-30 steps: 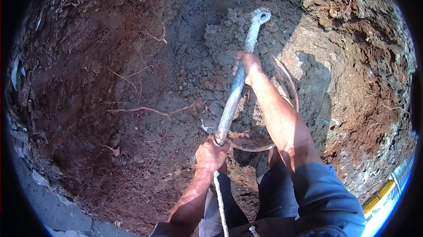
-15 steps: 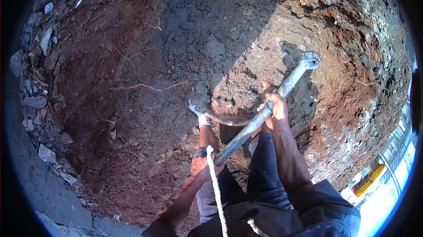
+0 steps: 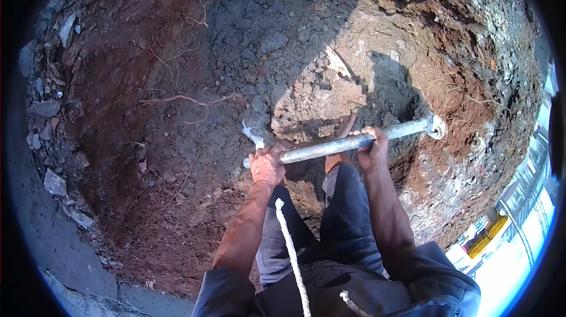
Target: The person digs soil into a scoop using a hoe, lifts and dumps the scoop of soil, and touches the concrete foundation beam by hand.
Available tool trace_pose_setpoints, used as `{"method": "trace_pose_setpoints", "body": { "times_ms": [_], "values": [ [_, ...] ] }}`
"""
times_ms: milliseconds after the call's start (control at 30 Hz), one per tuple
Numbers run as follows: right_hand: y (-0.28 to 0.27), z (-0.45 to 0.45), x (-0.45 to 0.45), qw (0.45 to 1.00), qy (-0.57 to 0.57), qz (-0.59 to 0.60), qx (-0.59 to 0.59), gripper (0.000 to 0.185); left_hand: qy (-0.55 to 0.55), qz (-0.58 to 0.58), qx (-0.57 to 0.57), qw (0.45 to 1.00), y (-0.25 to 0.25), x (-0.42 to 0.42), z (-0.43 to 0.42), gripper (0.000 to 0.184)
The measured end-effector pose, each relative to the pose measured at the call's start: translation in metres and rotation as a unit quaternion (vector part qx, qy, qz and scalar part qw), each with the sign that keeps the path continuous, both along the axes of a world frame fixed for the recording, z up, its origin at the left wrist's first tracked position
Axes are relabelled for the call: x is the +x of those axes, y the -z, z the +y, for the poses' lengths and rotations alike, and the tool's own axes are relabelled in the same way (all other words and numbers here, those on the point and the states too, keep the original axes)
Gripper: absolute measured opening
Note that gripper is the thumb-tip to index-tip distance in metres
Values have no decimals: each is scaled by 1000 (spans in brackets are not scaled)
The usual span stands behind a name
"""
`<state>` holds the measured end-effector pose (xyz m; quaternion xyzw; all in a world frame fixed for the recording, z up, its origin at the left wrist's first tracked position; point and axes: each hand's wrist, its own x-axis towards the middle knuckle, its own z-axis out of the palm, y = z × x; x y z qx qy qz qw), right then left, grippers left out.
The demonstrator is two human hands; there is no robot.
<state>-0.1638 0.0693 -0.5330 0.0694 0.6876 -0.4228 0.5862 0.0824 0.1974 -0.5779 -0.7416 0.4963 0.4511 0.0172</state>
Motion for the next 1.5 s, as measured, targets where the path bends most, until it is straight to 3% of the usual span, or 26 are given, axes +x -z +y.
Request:
{"method": "trace_pose_setpoints", "body": {
  "times_ms": [33,133,233,333,400,467,533,667,733,833,867,900,933,967,1067,1100,1133,1200,1233,1267,1300,1367,1400,1433,1467,1500],
  "values": [
    [-15,-22,-18,996,-13,83,23,9,-1,38,-6,999,-15,-13,-21,30],
    [-74,-69,-26,995,-35,81,-48,10,2,112,-47,993,-60,-34,-60,30],
    [-72,-70,-52,996,-44,17,-72,10,50,94,-49,993,-75,-43,-51,42],
    [-42,-62,-44,999,-29,40,-9,10,65,95,70,991,-77,-28,-47,41],
    [2,-47,-36,995,-77,-59,-30,12,69,69,102,990,-60,-14,-40,38],
    [45,-23,-17,993,-84,-38,71,9,49,53,215,974,-26,-8,-9,38],
    [91,10,0,976,-88,-17,201,10,66,28,316,946,-24,-1,14,38],
    [69,24,0,982,-60,-60,167,14,70,-6,296,953,-61,3,15,31],
    [37,5,1,991,-47,-77,94,13,30,44,275,960,-70,1,15,32],
    [-4,-46,-7,990,-119,-73,22,12,32,59,236,970,-117,-11,-25,40],
    [-9,-67,-16,984,-125,-124,18,12,0,91,153,984,-117,-22,-18,41],
    [-35,-90,-6,979,-137,-146,42,15,-5,90,112,990,-130,-27,-24,42],
    [-76,-109,14,983,-156,-89,35,19,-37,140,131,981,-157,-28,-40,39],
    [-21,-130,-32,958,-224,-181,-7,18,-31,132,91,987,-172,-36,-47,39],
    [-70,-175,3,950,-301,-85,-21,17,-130,126,55,982,-250,-45,-75,38],
    [-53,-190,3,951,-301,-72,-11,19,-141,118,62,981,-265,-44,-76,39],
    [-62,-199,8,923,-356,-143,-22,27,-152,117,70,979,-280,-47,-74,40],
    [-116,-189,45,902,-418,-111,1,38,-201,118,49,971,-308,-50,-60,43],
    [-113,-187,52,860,-498,-111,13,41,-227,112,18,967,-314,-57,-47,44],
    [-157,-173,69,806,-587,-67,24,33,-241,111,61,962,-330,-59,-39,44],
    [-171,-166,75,738,-674,-22,10,25,-284,77,20,956,-326,-72,-22,45],
    [-192,-151,74,644,-762,31,-63,22,-348,152,92,921,-370,-75,-6,43],
    [-201,-149,69,609,-787,42,-84,23,-400,208,99,887,-365,-82,6,43],
    [-206,-151,58,589,-800,62,-94,22,-471,233,82,847,-355,-90,18,44],
    [-208,-156,50,573,-808,77,-111,20,-491,187,63,848,-360,-90,25,42],
    [-208,-162,35,586,-798,87,-109,15,-539,178,22,823,-370,-86,31,42]
  ]
}}
